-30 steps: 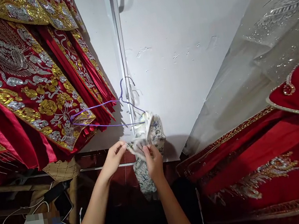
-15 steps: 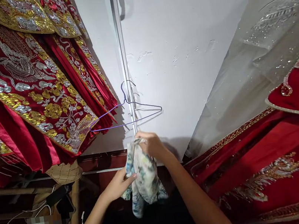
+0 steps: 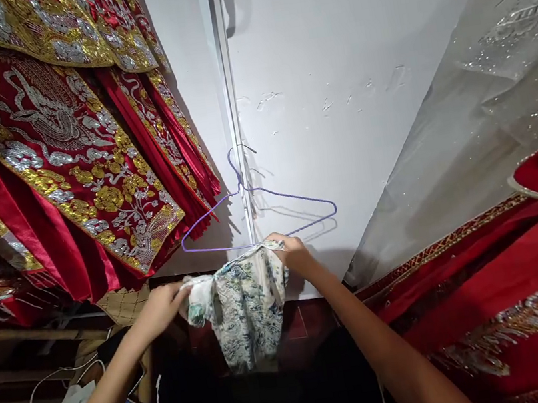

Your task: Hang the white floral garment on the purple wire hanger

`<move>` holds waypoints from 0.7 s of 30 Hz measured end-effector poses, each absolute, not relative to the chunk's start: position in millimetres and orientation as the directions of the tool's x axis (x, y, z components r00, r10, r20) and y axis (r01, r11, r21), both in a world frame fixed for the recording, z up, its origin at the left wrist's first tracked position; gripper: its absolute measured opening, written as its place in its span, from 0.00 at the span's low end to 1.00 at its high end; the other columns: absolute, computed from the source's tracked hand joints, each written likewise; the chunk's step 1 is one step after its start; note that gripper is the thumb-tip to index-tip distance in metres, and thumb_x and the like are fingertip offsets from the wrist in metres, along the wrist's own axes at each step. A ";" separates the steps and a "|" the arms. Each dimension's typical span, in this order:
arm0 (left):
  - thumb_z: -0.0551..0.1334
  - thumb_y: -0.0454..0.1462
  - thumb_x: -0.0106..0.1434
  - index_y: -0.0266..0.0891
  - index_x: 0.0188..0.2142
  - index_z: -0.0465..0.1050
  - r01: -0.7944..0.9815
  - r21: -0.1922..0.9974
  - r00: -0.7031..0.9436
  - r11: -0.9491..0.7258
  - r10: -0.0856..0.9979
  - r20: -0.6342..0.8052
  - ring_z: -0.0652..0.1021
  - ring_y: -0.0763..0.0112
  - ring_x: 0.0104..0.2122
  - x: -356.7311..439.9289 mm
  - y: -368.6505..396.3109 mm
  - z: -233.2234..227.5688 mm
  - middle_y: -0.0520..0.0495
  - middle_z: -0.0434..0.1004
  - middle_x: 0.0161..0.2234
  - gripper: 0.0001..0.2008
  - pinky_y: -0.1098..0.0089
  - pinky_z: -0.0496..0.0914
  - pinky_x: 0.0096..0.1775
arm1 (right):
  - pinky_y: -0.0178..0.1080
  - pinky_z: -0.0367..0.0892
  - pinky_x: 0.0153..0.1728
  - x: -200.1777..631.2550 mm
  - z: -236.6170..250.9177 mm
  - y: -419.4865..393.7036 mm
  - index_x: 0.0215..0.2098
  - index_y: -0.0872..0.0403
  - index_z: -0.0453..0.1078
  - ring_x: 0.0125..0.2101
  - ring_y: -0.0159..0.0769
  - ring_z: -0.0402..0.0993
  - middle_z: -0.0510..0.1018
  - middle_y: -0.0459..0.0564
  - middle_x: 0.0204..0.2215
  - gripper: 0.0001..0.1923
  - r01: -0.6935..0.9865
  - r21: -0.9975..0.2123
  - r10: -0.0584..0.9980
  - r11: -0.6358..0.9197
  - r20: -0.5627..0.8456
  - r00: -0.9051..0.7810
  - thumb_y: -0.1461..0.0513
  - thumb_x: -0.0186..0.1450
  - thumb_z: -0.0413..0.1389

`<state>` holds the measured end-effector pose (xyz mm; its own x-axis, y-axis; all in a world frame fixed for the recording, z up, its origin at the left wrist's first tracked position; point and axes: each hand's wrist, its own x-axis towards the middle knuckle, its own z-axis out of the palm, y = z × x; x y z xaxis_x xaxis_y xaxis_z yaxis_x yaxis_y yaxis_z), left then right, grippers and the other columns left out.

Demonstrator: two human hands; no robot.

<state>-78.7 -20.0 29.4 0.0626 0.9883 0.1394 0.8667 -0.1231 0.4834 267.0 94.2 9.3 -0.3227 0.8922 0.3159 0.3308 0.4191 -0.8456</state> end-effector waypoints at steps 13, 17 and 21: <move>0.46 0.45 0.71 0.38 0.50 0.75 0.672 0.662 0.010 -0.332 0.898 0.441 0.78 0.63 0.40 -38.8 68.7 92.2 0.47 0.81 0.41 0.23 0.68 0.69 0.43 | 0.36 0.61 0.29 274.9 44.2 52.8 0.30 0.52 0.70 0.27 0.35 0.65 0.73 0.46 0.26 0.10 0.327 -0.805 0.840 0.495 0.348 -0.415 0.56 0.65 0.53; 0.46 0.46 0.71 0.39 0.42 0.75 0.735 0.533 0.187 -0.418 0.881 0.434 0.77 0.63 0.37 -34.3 84.9 89.3 0.47 0.79 0.36 0.22 0.68 0.68 0.41 | 0.35 0.60 0.29 277.7 45.5 54.3 0.31 0.52 0.70 0.27 0.34 0.64 0.71 0.44 0.24 0.08 0.357 -0.808 0.861 0.469 0.328 -0.389 0.57 0.64 0.54; 0.50 0.47 0.69 0.41 0.36 0.76 0.848 0.386 0.228 -0.364 0.907 0.355 0.77 0.58 0.38 -64.9 90.2 75.9 0.43 0.78 0.35 0.19 0.65 0.67 0.42 | 0.33 0.59 0.28 299.3 54.0 58.1 0.31 0.51 0.70 0.27 0.34 0.63 0.70 0.43 0.23 0.07 0.440 -0.789 0.895 0.429 0.304 -0.328 0.57 0.63 0.53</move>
<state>-64.9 90.2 75.9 0.2281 0.9066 0.3549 0.8477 -0.3643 0.3857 299.3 58.1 54.0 -0.3277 0.8946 0.3039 0.4402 0.4292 -0.7887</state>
